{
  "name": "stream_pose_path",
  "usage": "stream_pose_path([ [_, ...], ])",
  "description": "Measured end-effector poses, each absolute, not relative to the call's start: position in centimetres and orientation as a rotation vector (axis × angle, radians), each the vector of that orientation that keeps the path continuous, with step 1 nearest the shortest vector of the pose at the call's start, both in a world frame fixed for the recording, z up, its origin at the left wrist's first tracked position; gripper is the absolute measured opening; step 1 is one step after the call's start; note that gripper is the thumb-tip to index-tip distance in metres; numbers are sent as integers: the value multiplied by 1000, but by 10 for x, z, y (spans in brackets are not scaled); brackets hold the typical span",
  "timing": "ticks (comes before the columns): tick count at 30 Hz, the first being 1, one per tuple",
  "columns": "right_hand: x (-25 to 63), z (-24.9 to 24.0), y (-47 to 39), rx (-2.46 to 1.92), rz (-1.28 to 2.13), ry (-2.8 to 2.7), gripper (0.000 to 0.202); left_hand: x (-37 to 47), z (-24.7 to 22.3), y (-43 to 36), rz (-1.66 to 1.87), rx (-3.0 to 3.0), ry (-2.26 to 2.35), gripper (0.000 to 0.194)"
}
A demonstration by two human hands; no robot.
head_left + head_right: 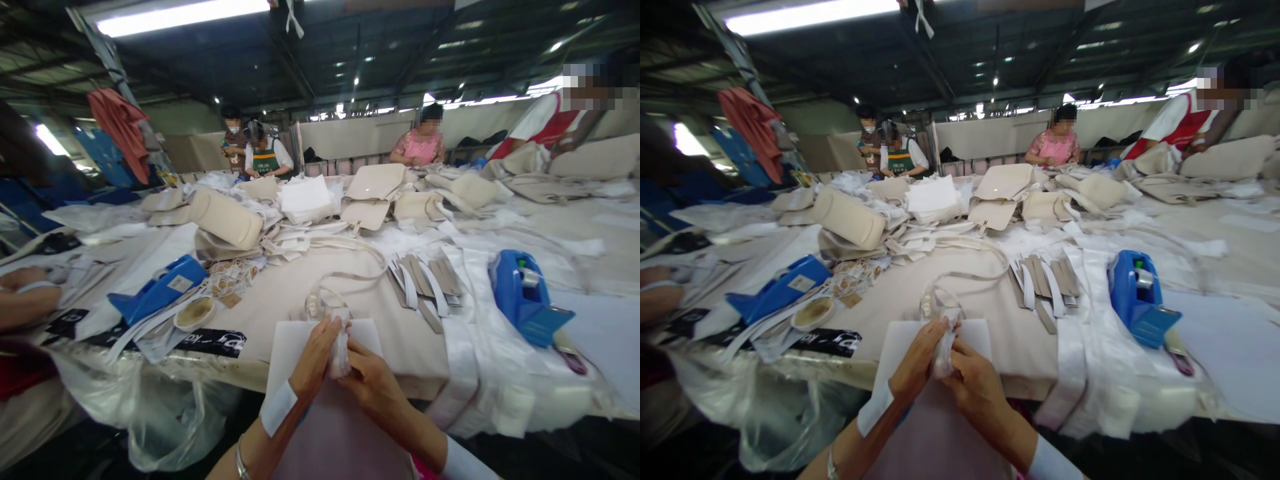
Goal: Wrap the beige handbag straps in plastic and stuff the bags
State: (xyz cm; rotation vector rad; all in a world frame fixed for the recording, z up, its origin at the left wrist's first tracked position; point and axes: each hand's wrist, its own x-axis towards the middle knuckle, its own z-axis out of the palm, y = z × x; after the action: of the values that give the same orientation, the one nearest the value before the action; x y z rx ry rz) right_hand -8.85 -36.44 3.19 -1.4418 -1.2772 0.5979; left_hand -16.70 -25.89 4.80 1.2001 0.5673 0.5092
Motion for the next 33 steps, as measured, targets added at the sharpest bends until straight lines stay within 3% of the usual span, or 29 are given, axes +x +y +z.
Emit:
stream_pose_path([
  [5,-98,35,-365,-1478,769,-1017,11,-164,41,-260,496,1209,560,34],
  [12,-97,28,-375,-1469,611,-1140,13,-164,41,-259,514,1257,529,28],
  [23,-87,12,-381,-1482,494,-1317,17,-163,43,-247,537,1526,554,39],
  [30,-90,17,-386,-1464,451,-1315,20,-203,62,-251,758,1806,617,23],
  [33,-90,15,-386,-1467,420,-1314,20,-221,51,-262,560,1799,711,32],
])
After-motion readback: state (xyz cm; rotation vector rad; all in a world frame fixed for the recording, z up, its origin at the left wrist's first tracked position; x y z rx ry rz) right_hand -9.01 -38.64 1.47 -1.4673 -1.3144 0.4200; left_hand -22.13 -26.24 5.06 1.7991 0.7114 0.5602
